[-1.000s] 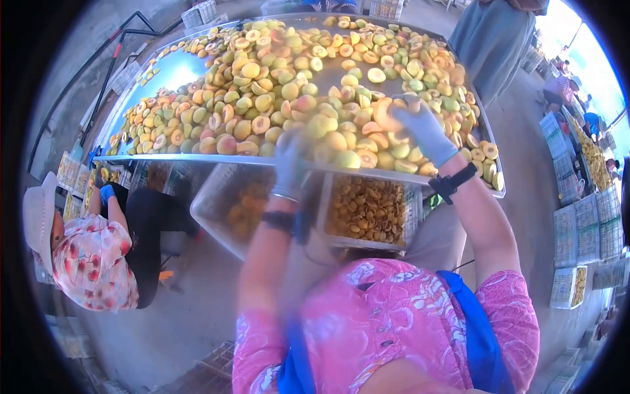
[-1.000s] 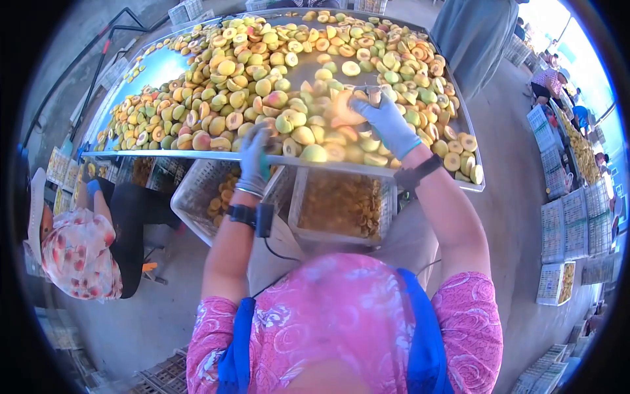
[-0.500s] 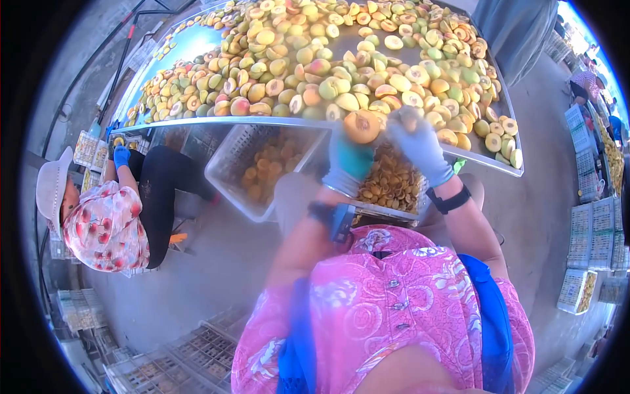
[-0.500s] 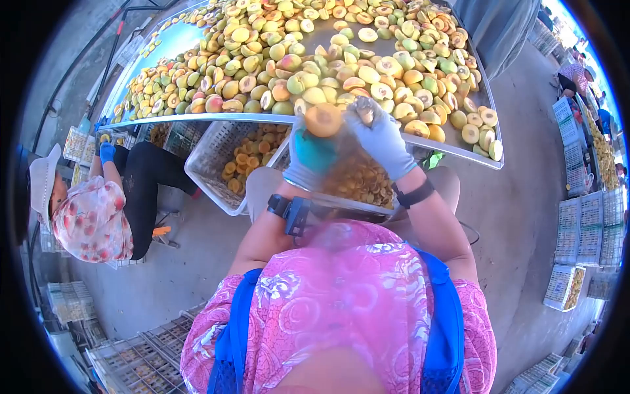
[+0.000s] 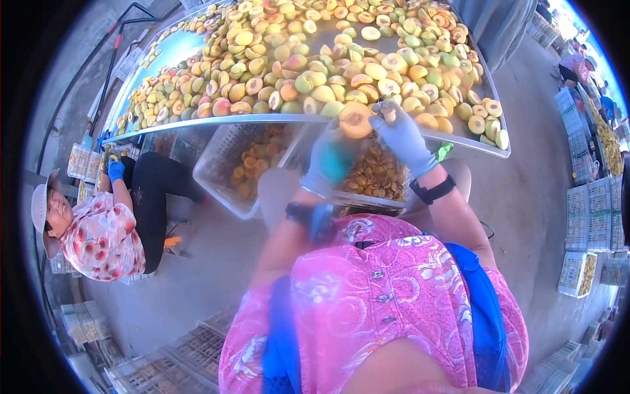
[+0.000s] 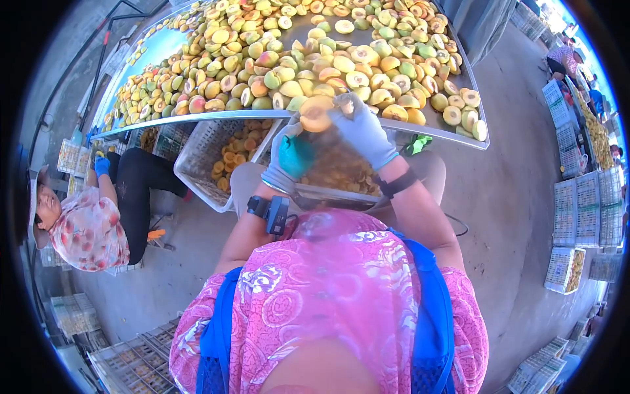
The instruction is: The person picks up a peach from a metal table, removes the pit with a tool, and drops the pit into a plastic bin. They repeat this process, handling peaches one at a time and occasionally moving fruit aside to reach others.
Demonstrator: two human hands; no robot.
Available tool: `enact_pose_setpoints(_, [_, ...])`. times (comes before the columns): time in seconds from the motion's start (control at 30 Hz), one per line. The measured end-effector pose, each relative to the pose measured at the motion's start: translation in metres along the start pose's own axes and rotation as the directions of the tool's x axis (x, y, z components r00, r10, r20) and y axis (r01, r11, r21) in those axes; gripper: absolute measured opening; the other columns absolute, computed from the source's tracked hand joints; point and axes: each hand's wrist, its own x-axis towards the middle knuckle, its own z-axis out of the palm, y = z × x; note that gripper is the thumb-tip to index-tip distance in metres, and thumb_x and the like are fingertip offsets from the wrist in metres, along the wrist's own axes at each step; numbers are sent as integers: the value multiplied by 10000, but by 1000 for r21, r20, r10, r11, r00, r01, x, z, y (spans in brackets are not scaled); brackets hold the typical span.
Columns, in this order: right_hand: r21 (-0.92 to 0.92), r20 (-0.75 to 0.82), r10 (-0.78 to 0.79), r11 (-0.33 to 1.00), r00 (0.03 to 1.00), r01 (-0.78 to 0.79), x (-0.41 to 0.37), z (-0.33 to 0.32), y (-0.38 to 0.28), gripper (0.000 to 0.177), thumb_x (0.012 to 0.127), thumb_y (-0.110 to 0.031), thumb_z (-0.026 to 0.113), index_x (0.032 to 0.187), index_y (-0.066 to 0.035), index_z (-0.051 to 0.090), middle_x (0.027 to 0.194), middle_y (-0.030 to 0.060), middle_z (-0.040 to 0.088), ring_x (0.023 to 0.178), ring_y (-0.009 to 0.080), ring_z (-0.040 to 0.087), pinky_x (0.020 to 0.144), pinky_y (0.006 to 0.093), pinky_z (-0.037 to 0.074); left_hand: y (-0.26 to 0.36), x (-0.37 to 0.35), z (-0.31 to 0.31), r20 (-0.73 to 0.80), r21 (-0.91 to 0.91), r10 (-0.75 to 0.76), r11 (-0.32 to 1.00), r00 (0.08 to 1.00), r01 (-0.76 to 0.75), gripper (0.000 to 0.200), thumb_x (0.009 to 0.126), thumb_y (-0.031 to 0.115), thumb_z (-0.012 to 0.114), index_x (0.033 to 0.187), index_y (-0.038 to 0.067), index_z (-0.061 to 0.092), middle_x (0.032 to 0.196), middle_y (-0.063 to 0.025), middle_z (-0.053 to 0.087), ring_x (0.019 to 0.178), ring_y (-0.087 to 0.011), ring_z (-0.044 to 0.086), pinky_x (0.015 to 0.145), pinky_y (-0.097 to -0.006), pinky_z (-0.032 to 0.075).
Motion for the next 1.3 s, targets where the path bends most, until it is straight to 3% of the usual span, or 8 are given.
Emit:
enact_pose_setpoints(0.23, [-247,141,21,969,990,14,-28,9,-14,443,869,-265,665,1196,-36,472,957,215,646,902,376,652,754,414,509,4,10,-21,-55,-302,-83,951,995,62,423,973,297,489,1281,8,468,1174,-164,581,1037,-284,609,830,-377,545])
enact_pose_setpoints(0.3, [-132,157,-91,985,983,112,-40,12,-23,399,879,-264,653,1167,-48,481,907,204,644,849,388,651,706,416,512,-9,14,-39,6,569,194,806,981,-162,413,919,240,568,1264,23,506,1166,-87,607,1027,-174,597,890,-320,501])
enact_pose_setpoints(0.4, [-86,246,-9,996,969,31,-41,19,-2,332,898,-244,627,1136,-47,505,897,178,651,834,352,653,700,406,510,-3,1,-16,6,858,325,484,946,-172,354,871,77,612,1210,9,535,1092,-74,638,941,-166,624,826,-291,518])
enact_pose_setpoints(0.63, [-50,236,82,996,968,-73,-48,28,-15,221,924,-240,579,1026,-47,542,838,147,650,747,319,644,668,396,509,-9,-1,-1,-62,569,431,756,900,-323,219,850,33,613,1066,4,613,967,-88,681,868,-172,651,747,-295,522])
enact_pose_setpoints(0.7, [-47,213,62,997,975,-53,-49,29,-12,225,939,-262,562,1002,-48,535,769,128,629,678,282,634,612,378,502,-3,-7,8,49,922,464,319,884,-219,189,903,147,603,1015,-3,636,896,-118,692,812,-204,667,712,-311,519])
enact_pose_setpoints(1.0, [137,270,170,967,948,-213,-58,28,-25,290,977,-316,506,1032,-32,526,693,63,589,540,171,575,467,315,444,-3,-8,17,213,866,515,294,830,-404,316,958,257,552,1088,-27,605,886,-125,680,794,-235,659,712,-322,519])
enact_pose_setpoints(1.1, [89,269,204,968,941,-235,-59,34,-22,330,986,-342,476,1074,-27,528,692,77,587,546,172,577,467,320,448,-24,0,-1,-81,206,316,933,945,-294,398,948,331,551,1143,-16,548,978,-98,634,857,-189,612,722,-293,524])
enact_pose_setpoints(1.3, [-1,286,201,978,937,-210,-62,39,-15,497,999,-448,387,1138,11,514,743,159,596,551,197,589,497,338,473,-25,-4,2,-105,195,285,945,953,-261,431,960,395,446,1221,57,503,1069,-106,572,963,-247,571,831,-371,526])
